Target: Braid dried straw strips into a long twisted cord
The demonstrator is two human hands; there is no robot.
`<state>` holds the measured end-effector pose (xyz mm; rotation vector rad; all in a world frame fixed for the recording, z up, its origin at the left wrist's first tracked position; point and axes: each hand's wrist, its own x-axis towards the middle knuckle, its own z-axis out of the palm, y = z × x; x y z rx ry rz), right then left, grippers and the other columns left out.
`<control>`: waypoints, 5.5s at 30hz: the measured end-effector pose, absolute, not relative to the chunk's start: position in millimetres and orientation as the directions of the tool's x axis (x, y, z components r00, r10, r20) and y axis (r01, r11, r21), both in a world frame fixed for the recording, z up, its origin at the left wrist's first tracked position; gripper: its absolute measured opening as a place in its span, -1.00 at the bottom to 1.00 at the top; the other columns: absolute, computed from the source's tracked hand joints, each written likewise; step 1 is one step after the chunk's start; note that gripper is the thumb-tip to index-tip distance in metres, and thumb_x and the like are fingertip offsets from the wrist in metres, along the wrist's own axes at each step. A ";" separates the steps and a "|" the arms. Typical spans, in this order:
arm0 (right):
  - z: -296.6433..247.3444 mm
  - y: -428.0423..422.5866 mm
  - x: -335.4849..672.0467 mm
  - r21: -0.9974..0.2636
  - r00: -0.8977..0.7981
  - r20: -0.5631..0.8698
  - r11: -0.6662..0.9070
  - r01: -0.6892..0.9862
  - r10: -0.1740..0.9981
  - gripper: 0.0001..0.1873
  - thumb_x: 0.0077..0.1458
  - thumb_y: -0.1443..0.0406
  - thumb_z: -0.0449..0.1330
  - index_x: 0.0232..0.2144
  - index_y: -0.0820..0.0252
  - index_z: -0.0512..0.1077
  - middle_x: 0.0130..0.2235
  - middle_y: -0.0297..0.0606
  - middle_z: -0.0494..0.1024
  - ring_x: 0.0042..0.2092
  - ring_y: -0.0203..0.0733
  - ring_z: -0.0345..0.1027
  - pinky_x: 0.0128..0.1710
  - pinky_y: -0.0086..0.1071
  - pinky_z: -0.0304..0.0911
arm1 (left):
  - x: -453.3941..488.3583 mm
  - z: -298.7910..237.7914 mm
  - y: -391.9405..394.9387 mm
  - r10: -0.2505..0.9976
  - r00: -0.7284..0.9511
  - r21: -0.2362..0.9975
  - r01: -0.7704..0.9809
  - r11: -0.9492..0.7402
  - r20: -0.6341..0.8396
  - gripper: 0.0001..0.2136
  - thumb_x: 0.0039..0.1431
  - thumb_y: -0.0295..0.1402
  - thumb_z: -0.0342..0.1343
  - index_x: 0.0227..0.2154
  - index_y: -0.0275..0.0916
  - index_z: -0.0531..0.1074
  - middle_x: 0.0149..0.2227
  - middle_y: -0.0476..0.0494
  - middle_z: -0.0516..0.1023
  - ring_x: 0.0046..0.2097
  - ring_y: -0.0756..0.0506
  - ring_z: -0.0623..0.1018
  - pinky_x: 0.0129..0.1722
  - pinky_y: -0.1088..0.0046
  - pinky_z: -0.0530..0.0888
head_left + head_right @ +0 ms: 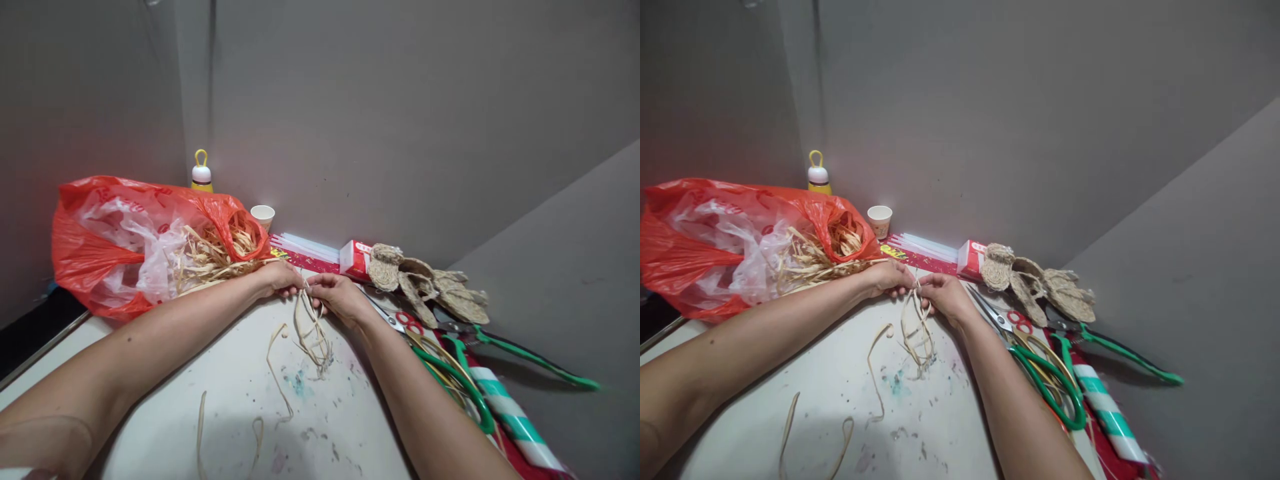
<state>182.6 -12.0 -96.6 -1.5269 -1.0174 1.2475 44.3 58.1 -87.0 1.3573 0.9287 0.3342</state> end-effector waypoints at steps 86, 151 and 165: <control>-94.6 -12.9 189.4 -0.956 0.088 -0.263 -0.272 0.110 0.961 -0.74 -0.28 0.24 0.34 -0.55 0.26 0.36 -0.70 -0.45 0.32 -0.69 -0.49 0.05 -0.74 -0.60 -0.09 | 43.4 -87.6 58.6 0.629 0.679 0.925 0.258 0.280 -0.380 -0.83 0.00 -0.49 0.07 -0.66 -0.37 0.34 -0.67 -0.02 0.38 -0.74 0.20 0.09 -0.75 0.61 -0.10; -92.0 -14.7 186.8 -0.940 0.141 -0.322 -0.334 0.075 0.936 -0.84 -0.14 0.33 0.31 -0.56 0.29 0.39 -0.67 -0.35 0.39 -0.67 -0.45 0.21 -0.75 -0.64 0.10 | 50.2 -98.0 48.1 0.769 0.582 0.960 0.231 0.156 -0.265 -0.89 -0.05 -0.60 0.11 -0.54 -0.30 0.31 -0.74 0.10 0.30 -0.68 0.09 0.31 -0.67 0.59 0.28; -94.4 -13.2 189.1 -0.951 0.076 -0.307 -0.310 0.025 0.949 -0.82 -0.07 0.30 0.23 -0.58 0.32 0.38 -0.56 -0.27 0.46 -0.66 -0.48 0.16 -0.79 -0.64 -0.01 | 47.4 -101.7 59.3 0.770 0.608 0.969 0.242 0.054 -0.195 -0.93 -0.06 -0.59 0.09 -0.54 -0.32 0.37 -0.77 0.11 0.25 -0.72 0.12 0.20 -0.71 0.60 0.11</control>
